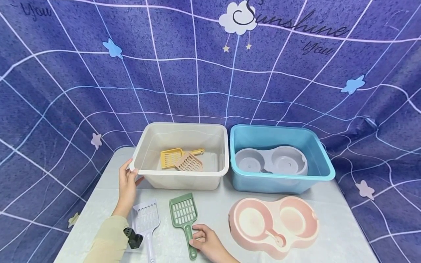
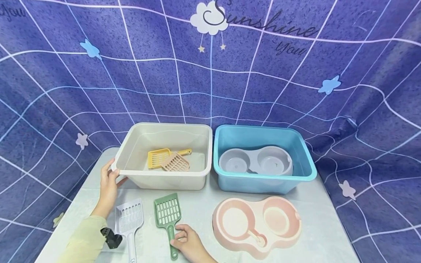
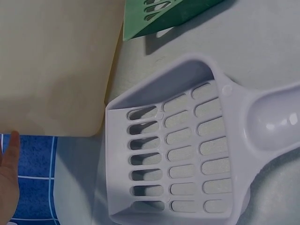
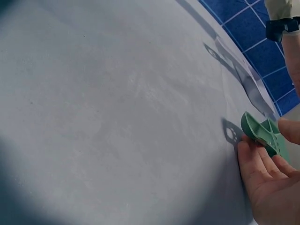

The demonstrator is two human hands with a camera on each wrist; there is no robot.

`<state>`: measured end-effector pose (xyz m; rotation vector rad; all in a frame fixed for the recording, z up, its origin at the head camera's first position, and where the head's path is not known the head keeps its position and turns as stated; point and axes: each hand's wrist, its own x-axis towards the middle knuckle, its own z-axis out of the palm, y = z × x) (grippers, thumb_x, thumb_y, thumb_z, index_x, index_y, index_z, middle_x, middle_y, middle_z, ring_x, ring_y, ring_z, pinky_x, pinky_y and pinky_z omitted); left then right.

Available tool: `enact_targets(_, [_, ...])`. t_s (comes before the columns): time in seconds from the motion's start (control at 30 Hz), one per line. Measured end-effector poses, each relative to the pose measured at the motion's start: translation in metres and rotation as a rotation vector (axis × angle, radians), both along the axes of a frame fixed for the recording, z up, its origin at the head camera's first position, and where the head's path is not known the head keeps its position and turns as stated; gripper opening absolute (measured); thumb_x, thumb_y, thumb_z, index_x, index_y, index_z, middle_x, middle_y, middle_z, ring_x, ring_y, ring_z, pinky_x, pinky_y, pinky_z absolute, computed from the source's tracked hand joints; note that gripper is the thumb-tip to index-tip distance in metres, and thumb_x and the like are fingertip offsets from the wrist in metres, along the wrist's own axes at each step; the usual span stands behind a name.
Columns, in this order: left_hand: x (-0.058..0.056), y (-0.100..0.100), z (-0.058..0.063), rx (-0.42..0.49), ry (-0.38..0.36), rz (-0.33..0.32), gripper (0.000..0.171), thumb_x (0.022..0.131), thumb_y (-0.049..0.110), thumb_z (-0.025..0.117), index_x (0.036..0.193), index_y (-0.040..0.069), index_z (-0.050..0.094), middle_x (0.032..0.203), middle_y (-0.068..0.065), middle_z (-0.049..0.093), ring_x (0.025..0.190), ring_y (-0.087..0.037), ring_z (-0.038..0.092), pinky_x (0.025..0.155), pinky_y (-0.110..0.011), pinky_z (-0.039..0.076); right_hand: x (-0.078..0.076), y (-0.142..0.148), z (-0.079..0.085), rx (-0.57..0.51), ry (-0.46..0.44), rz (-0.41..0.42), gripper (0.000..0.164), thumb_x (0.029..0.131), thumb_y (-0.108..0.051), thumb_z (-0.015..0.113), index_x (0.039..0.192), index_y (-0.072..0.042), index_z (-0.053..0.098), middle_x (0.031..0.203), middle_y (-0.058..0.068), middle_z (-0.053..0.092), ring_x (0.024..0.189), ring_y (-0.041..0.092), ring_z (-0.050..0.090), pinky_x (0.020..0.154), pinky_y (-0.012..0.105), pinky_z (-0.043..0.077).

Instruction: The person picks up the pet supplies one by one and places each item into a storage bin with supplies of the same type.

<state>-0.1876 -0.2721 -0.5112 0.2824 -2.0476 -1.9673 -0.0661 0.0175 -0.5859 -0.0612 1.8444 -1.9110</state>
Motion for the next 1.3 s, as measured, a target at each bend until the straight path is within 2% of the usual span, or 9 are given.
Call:
enact_targets(0.13, [0.000,0.000,0.000,-0.005,0.003,0.000,0.049,0.106,0.013,0.034,0.155,0.018,0.025,0.149,-0.013,0.035,0.129,-0.024,0.044,0.109,-0.040,0.045,0.000,-0.002,-0.001,-0.002,0.006,-0.001,0.043,0.086,0.003,0.068,0.126,0.008,0.054,0.085,0.003,0.060,0.066,0.010,0.055,0.055,0.013,0.049])
enact_targets(0.37, [0.001,0.000,0.000,0.005,0.008,0.002,0.050,0.106,0.012,0.033,0.155,0.017,0.025,0.148,-0.012,0.036,0.129,-0.026,0.044,0.111,-0.049,0.041,0.000,-0.004,-0.002,0.005,-0.003,-0.003,0.045,0.083,0.005,0.068,0.126,0.008,0.054,0.086,0.005,0.059,0.066,0.010,0.051,0.054,0.012,0.046])
enact_targets(0.6, [0.001,-0.001,-0.002,-0.010,0.003,0.008,0.049,0.106,0.013,0.033,0.154,0.019,0.026,0.148,-0.010,0.037,0.131,-0.029,0.043,0.110,-0.044,0.044,0.000,-0.005,-0.002,0.011,-0.007,-0.005,0.048,0.081,0.009,0.071,0.126,0.009,0.054,0.086,0.006,0.057,0.066,0.009,0.046,0.054,0.010,0.040])
enact_targets(0.87, [0.000,0.000,-0.001,0.013,0.013,0.001,0.049,0.107,0.015,0.035,0.154,0.018,0.025,0.147,-0.009,0.037,0.128,-0.024,0.044,0.109,-0.042,0.045,-0.002,-0.005,-0.002,0.011,0.019,-0.003,0.051,0.078,0.012,0.074,0.125,0.009,0.054,0.086,0.004,0.055,0.068,0.009,0.045,0.054,0.011,0.040])
enact_targets(1.1, [-0.001,0.001,0.001,-0.006,0.001,0.007,0.048,0.107,0.015,0.034,0.154,0.017,0.025,0.144,-0.008,0.039,0.120,-0.010,0.048,0.109,-0.045,0.044,-0.002,-0.005,0.001,0.004,-0.022,-0.003,0.050,0.079,0.011,0.075,0.124,0.006,0.056,0.086,0.003,0.054,0.067,0.010,0.043,0.053,0.012,0.038])
enact_targets(1.3, [0.000,0.001,0.000,-0.011,-0.011,0.008,0.048,0.107,0.017,0.033,0.154,0.019,0.025,0.146,-0.007,0.038,0.124,-0.016,0.046,0.109,-0.045,0.045,0.000,-0.003,0.008,-0.020,-0.050,-0.005,0.050,0.079,0.012,0.074,0.125,0.006,0.055,0.087,0.004,0.053,0.067,0.011,0.038,0.053,0.012,0.036])
